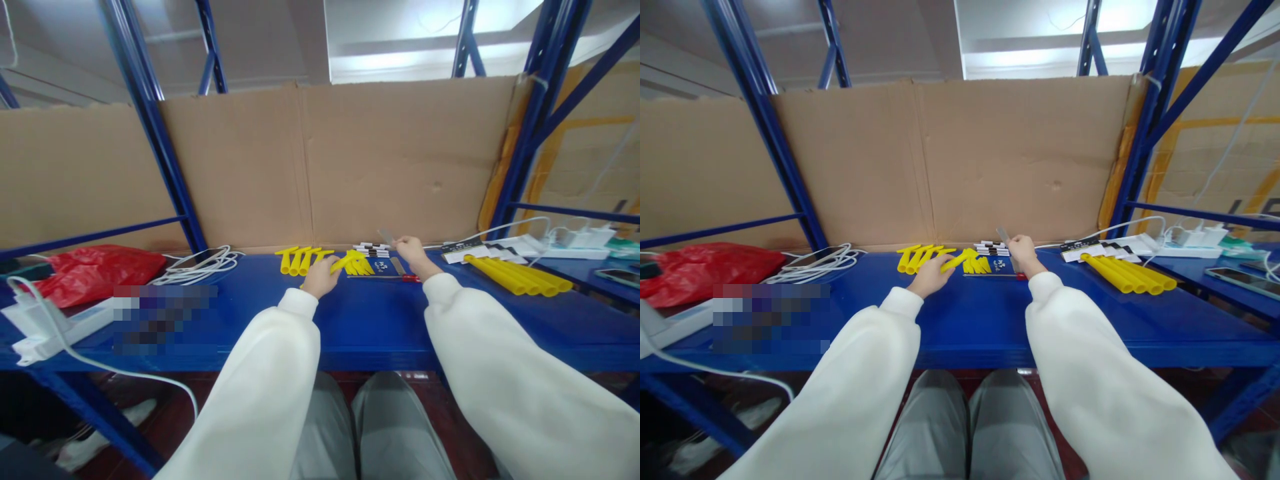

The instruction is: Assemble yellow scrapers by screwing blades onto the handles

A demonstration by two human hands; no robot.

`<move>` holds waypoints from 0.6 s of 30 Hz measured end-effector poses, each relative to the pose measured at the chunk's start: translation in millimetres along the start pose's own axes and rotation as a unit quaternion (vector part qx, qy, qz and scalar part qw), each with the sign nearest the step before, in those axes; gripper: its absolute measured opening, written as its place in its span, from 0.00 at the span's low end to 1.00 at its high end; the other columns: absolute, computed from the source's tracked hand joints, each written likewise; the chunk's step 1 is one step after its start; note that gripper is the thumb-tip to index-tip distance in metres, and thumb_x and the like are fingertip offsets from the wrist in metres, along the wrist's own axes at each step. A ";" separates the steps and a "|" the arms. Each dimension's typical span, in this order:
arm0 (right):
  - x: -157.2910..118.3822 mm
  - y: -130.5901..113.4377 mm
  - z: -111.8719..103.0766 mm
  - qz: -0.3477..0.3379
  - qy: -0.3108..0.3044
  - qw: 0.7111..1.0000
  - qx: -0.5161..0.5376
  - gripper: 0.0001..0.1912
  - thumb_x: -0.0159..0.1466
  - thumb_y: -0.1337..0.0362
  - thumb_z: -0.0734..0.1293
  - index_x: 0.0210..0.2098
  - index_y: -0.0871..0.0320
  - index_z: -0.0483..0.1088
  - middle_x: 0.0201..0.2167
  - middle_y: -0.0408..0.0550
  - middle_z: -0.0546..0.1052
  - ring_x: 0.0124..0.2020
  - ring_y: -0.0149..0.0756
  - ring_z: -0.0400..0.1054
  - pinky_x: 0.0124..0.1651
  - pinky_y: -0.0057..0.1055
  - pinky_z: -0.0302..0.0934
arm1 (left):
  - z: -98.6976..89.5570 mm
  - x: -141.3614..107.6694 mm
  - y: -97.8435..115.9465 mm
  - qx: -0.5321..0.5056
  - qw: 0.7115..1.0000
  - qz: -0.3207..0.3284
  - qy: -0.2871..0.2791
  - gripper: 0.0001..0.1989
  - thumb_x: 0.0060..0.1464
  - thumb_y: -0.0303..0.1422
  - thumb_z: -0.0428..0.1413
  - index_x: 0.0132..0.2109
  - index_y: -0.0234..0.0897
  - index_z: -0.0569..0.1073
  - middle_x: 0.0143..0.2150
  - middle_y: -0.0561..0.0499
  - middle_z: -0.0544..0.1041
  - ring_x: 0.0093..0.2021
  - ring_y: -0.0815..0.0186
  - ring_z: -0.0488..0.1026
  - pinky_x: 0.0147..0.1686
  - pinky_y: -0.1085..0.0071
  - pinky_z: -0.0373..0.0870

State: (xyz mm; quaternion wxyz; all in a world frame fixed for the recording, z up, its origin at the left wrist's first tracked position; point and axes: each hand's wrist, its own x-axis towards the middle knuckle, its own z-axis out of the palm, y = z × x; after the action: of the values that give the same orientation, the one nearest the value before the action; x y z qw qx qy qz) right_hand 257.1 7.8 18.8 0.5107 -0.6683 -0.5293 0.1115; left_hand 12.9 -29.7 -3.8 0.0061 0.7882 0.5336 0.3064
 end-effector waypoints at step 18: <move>-54.0 -20.6 20.6 0.022 -0.272 0.959 0.072 0.12 0.57 0.64 0.70 0.19 0.58 0.68 0.11 0.40 0.65 0.15 0.25 0.57 0.17 0.22 0.50 | -2.0 -0.8 0.9 0.021 1.000 -0.016 -0.014 0.13 0.55 0.28 0.58 0.49 0.38 0.75 0.50 0.43 0.78 0.52 0.56 0.74 0.53 0.61 0.69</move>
State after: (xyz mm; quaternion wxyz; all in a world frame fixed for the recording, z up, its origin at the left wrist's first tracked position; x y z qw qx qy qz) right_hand 208.2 -26.6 4.9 0.3921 -0.5856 -0.6237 0.3382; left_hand 12.5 -31.3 -2.2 0.0024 0.7840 0.5520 0.2840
